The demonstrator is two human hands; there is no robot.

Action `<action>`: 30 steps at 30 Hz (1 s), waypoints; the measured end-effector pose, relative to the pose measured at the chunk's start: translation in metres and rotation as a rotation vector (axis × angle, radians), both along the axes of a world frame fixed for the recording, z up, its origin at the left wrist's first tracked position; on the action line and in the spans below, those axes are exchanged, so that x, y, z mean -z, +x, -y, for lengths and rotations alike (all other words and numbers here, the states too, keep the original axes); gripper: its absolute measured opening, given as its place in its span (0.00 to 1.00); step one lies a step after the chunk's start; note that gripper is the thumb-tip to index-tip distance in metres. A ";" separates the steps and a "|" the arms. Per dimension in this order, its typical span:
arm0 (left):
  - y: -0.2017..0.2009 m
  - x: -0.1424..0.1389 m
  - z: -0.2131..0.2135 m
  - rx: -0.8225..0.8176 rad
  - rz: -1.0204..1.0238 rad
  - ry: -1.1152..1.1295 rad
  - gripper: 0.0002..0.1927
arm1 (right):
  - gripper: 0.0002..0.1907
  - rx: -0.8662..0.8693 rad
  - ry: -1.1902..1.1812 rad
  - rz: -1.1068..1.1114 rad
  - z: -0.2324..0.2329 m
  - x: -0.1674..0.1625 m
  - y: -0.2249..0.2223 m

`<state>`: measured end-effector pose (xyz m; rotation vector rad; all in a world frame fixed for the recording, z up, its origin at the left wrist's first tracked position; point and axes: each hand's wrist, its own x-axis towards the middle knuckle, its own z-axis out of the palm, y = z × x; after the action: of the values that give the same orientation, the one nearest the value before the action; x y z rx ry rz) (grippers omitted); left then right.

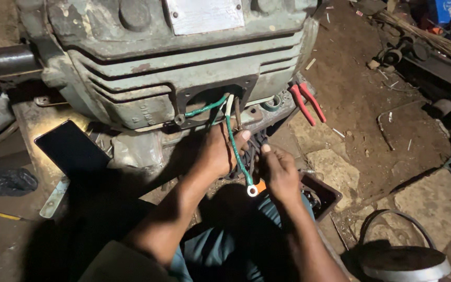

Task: The person works on the terminal box of an electric motor, arranging and connecting green insulated wire leads with ring terminals, wrapping a connection with green tape by hand, and using red-handled pliers to grip and adjust the wires and terminals.

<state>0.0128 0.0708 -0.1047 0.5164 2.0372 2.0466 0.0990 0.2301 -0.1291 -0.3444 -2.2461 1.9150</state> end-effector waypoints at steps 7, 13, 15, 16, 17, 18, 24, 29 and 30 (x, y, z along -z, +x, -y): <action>-0.011 0.023 -0.003 0.057 0.339 0.139 0.11 | 0.21 -0.077 -0.385 0.022 -0.006 0.010 0.007; -0.010 0.022 0.009 0.069 0.357 0.195 0.12 | 0.21 -0.062 -0.480 -0.047 -0.002 -0.001 0.009; -0.005 0.016 0.009 0.042 0.303 0.227 0.12 | 0.21 -0.052 -0.463 -0.048 -0.002 -0.005 0.010; -0.003 0.013 0.009 0.034 0.261 0.197 0.12 | 0.21 -0.046 -0.473 -0.049 -0.002 -0.006 0.010; -0.002 0.010 0.010 0.024 0.220 0.166 0.13 | 0.21 -0.040 -0.483 -0.050 -0.002 -0.007 0.010; -0.001 0.006 0.010 0.001 0.223 0.155 0.10 | 0.21 -0.047 -0.475 -0.052 -0.001 -0.008 0.010; 0.010 -0.017 0.006 -0.185 0.158 -0.043 0.07 | 0.20 -0.032 -0.428 -0.083 0.004 -0.007 0.012; 0.028 -0.030 0.008 -0.325 -0.215 -0.229 0.10 | 0.20 -0.052 -0.190 -0.050 0.004 -0.001 0.014; 0.029 -0.030 0.009 -0.323 -0.208 -0.232 0.10 | 0.20 -0.053 -0.182 -0.052 0.005 0.001 0.013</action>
<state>0.0417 0.0619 -0.0743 0.3922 2.5893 1.9479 0.1123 0.2255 -0.1300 -0.2569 -2.0741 2.1360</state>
